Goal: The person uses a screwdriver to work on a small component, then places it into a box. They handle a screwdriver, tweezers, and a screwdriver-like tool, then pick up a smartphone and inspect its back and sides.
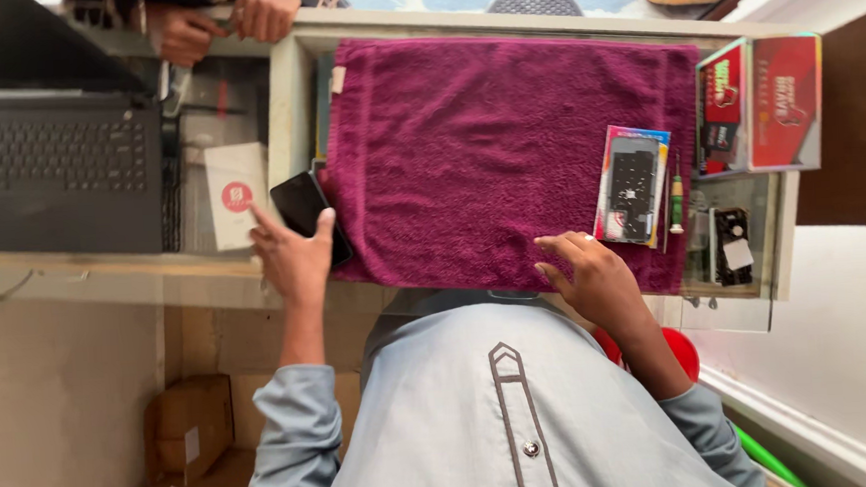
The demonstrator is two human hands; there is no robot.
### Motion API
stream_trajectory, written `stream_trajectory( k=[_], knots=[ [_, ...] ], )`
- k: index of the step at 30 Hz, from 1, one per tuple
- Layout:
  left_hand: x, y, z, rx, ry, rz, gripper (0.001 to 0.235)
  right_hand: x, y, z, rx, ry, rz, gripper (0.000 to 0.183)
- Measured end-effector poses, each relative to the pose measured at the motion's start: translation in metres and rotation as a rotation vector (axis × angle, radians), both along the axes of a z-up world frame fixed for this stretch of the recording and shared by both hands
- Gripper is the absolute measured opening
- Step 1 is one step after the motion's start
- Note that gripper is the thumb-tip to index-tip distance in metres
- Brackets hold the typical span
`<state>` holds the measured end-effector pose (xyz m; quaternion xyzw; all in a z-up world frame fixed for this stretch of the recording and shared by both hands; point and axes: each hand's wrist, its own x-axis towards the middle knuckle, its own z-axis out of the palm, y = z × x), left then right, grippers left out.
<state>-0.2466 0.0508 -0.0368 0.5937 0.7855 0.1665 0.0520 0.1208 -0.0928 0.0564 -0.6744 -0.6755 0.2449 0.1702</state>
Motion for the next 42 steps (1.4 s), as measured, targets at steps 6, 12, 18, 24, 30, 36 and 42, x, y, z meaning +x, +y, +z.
stream_trajectory(
  k=[6,12,18,24,30,36,42],
  knots=[
    [0.011,0.0,-0.008,-0.153,-0.11,0.126,0.114,-0.013,0.019,0.002,0.11,-0.014,0.167,0.031],
    [0.012,0.008,-0.012,-0.091,-0.169,0.139,0.097,-0.023,0.025,0.004,0.15,-0.007,0.199,0.029],
    [0.01,0.01,-0.016,-0.09,-0.193,0.099,0.099,-0.025,0.017,0.0,0.145,0.005,0.172,0.027],
    [-0.004,0.012,-0.011,0.167,-0.254,0.03,0.089,-0.023,0.012,-0.003,0.13,-0.001,0.131,0.027],
    [0.004,0.016,-0.004,0.092,-1.281,0.012,0.059,-0.029,0.015,-0.006,0.078,0.023,0.119,0.027],
    [0.087,-0.005,0.024,-0.162,-1.458,-0.244,0.072,-0.049,0.032,-0.018,-0.048,0.401,-0.002,0.042],
    [0.143,-0.019,0.056,-0.181,-1.504,-0.43,0.076,-0.063,0.055,-0.033,-0.133,0.974,-0.077,0.06]
  ],
)
